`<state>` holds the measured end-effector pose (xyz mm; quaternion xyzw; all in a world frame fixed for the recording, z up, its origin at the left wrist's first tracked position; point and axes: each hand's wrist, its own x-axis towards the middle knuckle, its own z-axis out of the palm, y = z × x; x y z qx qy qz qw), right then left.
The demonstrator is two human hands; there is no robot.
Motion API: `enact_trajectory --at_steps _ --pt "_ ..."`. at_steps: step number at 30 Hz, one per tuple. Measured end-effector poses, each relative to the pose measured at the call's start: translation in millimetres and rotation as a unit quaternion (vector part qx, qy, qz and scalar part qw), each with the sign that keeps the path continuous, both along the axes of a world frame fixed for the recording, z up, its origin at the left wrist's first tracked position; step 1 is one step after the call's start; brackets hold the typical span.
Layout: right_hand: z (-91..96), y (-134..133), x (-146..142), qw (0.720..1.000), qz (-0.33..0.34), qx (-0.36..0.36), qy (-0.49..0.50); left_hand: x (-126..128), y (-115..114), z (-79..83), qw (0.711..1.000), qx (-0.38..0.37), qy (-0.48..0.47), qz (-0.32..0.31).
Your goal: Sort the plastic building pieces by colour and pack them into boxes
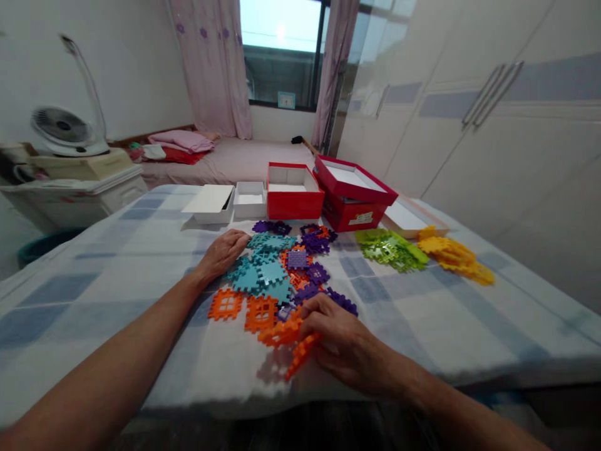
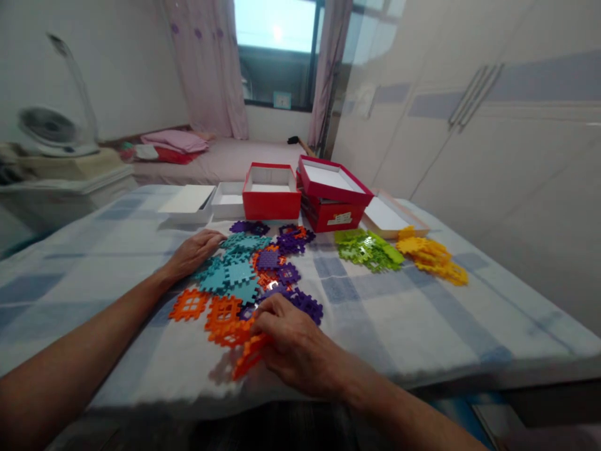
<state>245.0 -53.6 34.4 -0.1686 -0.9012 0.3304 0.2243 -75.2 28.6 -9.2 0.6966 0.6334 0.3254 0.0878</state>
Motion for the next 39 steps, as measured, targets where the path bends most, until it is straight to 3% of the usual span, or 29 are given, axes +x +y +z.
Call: enact_trajectory --at_steps 2,5,9,13,15,17,19,20,21,22,23,24,25,28,30,34,37,39 --pt "4.8 6 13 0.997 -0.058 -0.015 0.037 -2 1 -2.0 1.0 0.001 -0.004 -0.005" --pt "12.8 21 50 0.97 -0.228 -0.038 0.078 -4 3 -3.2 1.0 0.0 -0.008 -0.007" --pt "7.8 56 125 0.882 -0.452 -0.114 0.07 -3 1 -0.3 1.0 -0.016 0.003 -0.005" --pt "-10.3 91 194 0.82 -0.545 -0.172 0.04 -2 0 1.3 1.0 -0.021 0.014 0.002" --pt "-13.9 95 210 0.799 -0.59 -0.111 -0.038 -2 -1 1.0 1.0 -0.015 0.014 0.002" --pt "-12.8 83 204 0.761 -0.64 0.05 -0.093 -2 -1 0.6 1.0 -0.009 0.014 0.001" --pt "-12.2 51 177 0.716 -0.655 0.236 -0.059 -1 -1 0.2 1.0 -0.006 0.019 0.001" --pt "-14.2 29 158 0.719 -0.629 0.296 0.0 -1 -1 -0.1 1.0 -0.004 0.023 0.001" --pt "-18.8 4 137 0.756 -0.566 0.326 0.047 -1 0 -0.6 1.0 -0.002 0.026 0.0" --pt "-26.4 -21 115 0.844 -0.422 0.325 0.057 -1 0 -1.1 1.0 0.0 0.027 0.0" --pt "-37.1 -45 95 0.925 -0.227 0.302 0.045 -1 0 -1.7 1.0 0.003 0.027 0.001" --pt "-50.3 -66 78 0.96 -0.115 0.253 0.023 -2 1 -2.2 1.0 0.005 0.026 0.003" --pt "-65.1 -82 64 0.976 -0.067 0.207 -0.024 -2 1 -2.5 1.0 0.006 0.025 0.006" --pt "-107.3 -100 47 0.96 -0.158 0.089 -0.214 -2 1 -2.0 1.0 0.001 0.023 0.005" --pt "-126.2 -98 49 0.944 -0.165 0.051 -0.282 -2 0 -0.8 1.0 -0.009 0.024 0.002" --pt "-153.0 -98 49 0.946 -0.11 0.058 -0.299 -2 -2 1.7 0.999 -0.03 0.025 0.003" --pt "-170.9 -106 44 0.944 -0.132 0.063 -0.296 -1 -2 3.5 0.998 -0.048 0.023 0.014" --pt "-169.0 -110 45 0.945 -0.16 0.029 -0.283 0 -3 5.0 0.998 -0.059 0.024 0.021"
